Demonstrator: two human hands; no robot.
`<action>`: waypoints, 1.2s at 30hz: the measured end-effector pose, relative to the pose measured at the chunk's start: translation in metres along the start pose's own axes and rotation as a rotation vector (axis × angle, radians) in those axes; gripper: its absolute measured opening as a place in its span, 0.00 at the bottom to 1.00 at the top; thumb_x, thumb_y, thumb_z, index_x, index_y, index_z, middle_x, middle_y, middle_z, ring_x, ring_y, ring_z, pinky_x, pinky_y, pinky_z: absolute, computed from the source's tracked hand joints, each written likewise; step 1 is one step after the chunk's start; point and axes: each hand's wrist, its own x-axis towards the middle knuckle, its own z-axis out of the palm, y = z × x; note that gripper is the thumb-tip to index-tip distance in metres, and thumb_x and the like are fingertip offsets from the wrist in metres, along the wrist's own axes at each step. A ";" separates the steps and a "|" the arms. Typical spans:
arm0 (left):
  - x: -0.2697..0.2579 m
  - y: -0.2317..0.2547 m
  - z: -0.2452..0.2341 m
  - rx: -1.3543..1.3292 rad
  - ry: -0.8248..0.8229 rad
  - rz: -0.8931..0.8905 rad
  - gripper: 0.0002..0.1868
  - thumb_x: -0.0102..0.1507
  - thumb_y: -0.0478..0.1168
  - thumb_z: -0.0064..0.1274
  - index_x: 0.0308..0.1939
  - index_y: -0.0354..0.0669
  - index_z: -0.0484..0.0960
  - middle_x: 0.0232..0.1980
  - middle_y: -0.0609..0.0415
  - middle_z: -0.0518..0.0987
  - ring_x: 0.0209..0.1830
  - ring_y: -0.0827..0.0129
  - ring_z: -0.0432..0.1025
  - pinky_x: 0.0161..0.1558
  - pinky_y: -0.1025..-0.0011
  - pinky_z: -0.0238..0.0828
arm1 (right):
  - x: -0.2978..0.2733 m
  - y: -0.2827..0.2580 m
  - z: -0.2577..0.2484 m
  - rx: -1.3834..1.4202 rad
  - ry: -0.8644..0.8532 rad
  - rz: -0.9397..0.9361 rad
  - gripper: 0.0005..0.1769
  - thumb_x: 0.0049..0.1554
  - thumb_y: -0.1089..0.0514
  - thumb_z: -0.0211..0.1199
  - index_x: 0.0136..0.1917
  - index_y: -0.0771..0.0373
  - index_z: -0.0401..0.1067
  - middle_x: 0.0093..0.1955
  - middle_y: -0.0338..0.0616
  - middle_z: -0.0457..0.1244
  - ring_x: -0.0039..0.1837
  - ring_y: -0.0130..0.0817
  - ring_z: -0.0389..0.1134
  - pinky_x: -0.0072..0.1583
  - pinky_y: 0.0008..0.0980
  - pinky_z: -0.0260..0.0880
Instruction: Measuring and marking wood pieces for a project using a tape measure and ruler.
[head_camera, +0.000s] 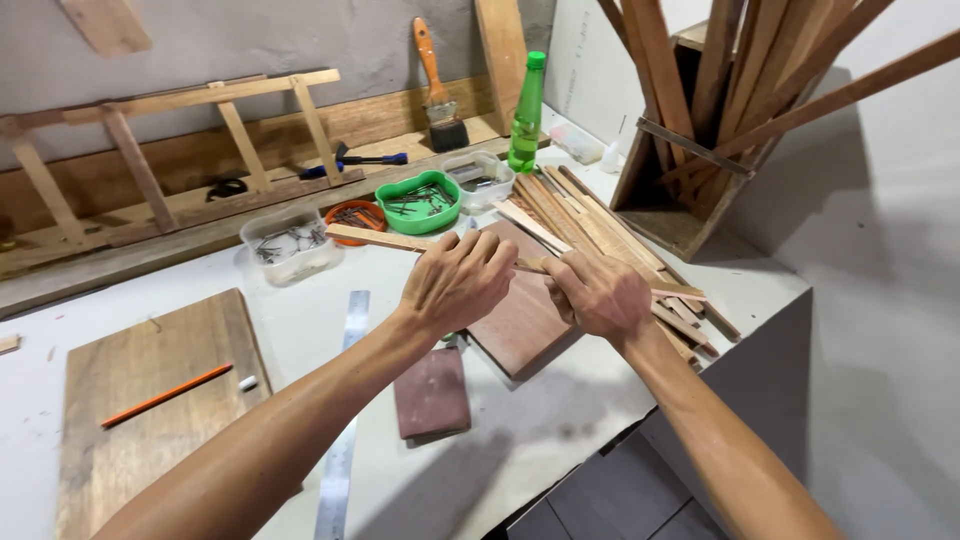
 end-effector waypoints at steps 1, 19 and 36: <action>-0.008 -0.004 -0.005 0.011 -0.006 -0.007 0.10 0.60 0.44 0.58 0.38 0.46 0.74 0.35 0.56 0.74 0.36 0.66 0.71 0.38 0.67 0.65 | 0.005 -0.007 0.003 0.011 0.006 -0.006 0.17 0.56 0.59 0.68 0.58 0.58 0.69 0.43 0.41 0.65 0.38 0.37 0.69 0.38 0.38 0.68; -0.158 -0.097 -0.148 0.155 -0.092 -0.263 0.12 0.59 0.42 0.57 0.39 0.43 0.73 0.35 0.54 0.72 0.37 0.62 0.70 0.40 0.63 0.64 | 0.149 -0.169 0.063 0.308 0.093 -0.203 0.13 0.58 0.61 0.66 0.56 0.59 0.72 0.43 0.41 0.65 0.40 0.38 0.69 0.43 0.36 0.71; -0.330 -0.146 -0.254 0.142 -0.097 -0.720 0.19 0.67 0.55 0.53 0.54 0.47 0.80 0.39 0.56 0.74 0.40 0.65 0.67 0.48 0.63 0.64 | 0.245 -0.343 0.122 0.436 0.233 -0.438 0.16 0.61 0.55 0.68 0.61 0.58 0.72 0.54 0.40 0.67 0.53 0.34 0.69 0.55 0.38 0.68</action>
